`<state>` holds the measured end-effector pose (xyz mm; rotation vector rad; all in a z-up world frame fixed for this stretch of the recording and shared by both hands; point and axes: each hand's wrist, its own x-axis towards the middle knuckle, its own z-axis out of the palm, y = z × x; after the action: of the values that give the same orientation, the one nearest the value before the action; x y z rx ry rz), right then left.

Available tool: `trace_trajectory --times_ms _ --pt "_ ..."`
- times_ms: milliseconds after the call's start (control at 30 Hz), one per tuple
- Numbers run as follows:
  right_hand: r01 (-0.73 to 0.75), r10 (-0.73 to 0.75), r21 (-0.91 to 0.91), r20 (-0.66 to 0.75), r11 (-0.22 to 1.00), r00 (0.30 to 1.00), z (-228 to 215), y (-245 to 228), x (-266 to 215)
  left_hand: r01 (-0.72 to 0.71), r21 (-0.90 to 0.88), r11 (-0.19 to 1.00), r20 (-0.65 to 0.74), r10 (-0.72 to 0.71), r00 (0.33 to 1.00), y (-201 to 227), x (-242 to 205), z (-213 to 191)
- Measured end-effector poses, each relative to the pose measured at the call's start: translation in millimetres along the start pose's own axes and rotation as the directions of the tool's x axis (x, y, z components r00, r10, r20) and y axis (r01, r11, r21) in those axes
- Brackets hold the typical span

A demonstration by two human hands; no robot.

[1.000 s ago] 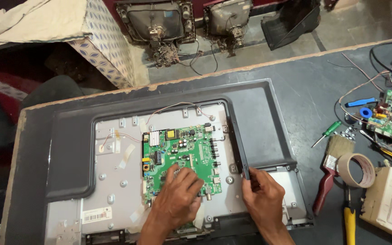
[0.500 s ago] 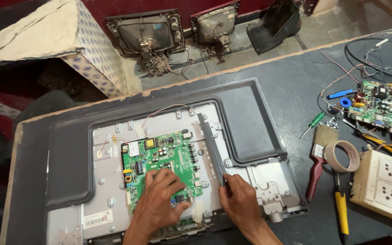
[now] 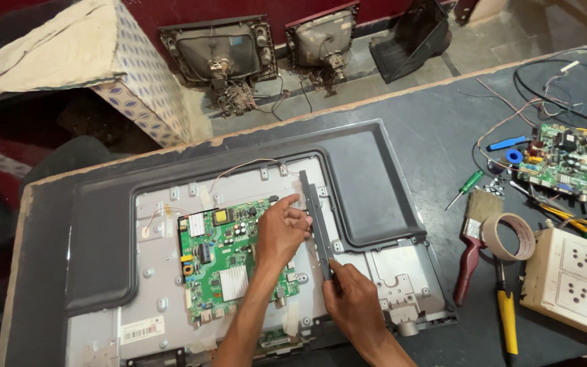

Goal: The person handles a green circuit board and a black metal bracket over an open electronic device chassis. They attempt to align the bracket with the board, then remove it and place it aside before repositioning the board within the chassis.

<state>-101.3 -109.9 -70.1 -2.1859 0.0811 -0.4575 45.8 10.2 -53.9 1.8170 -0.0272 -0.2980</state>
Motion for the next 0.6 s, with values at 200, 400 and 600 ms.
trace_trajectory --times_ms 200,400,600 --pt "-0.035 0.035 0.007 -0.005 0.999 0.999 -3.3 1.8 -0.2 0.080 -0.153 0.985 0.055 -0.073 0.996 0.4 2.6 10.1" --pt "-0.057 0.057 -0.006 -0.005 0.998 0.998 -6.6 4.1 0.3 0.080 -0.183 0.980 0.069 -0.068 0.995 -0.4 6.3 20.6" --pt "-0.095 0.095 0.008 0.012 0.995 0.995 -10.8 5.5 5.5 0.066 -0.226 0.972 0.034 -0.059 0.998 1.4 8.7 25.7"
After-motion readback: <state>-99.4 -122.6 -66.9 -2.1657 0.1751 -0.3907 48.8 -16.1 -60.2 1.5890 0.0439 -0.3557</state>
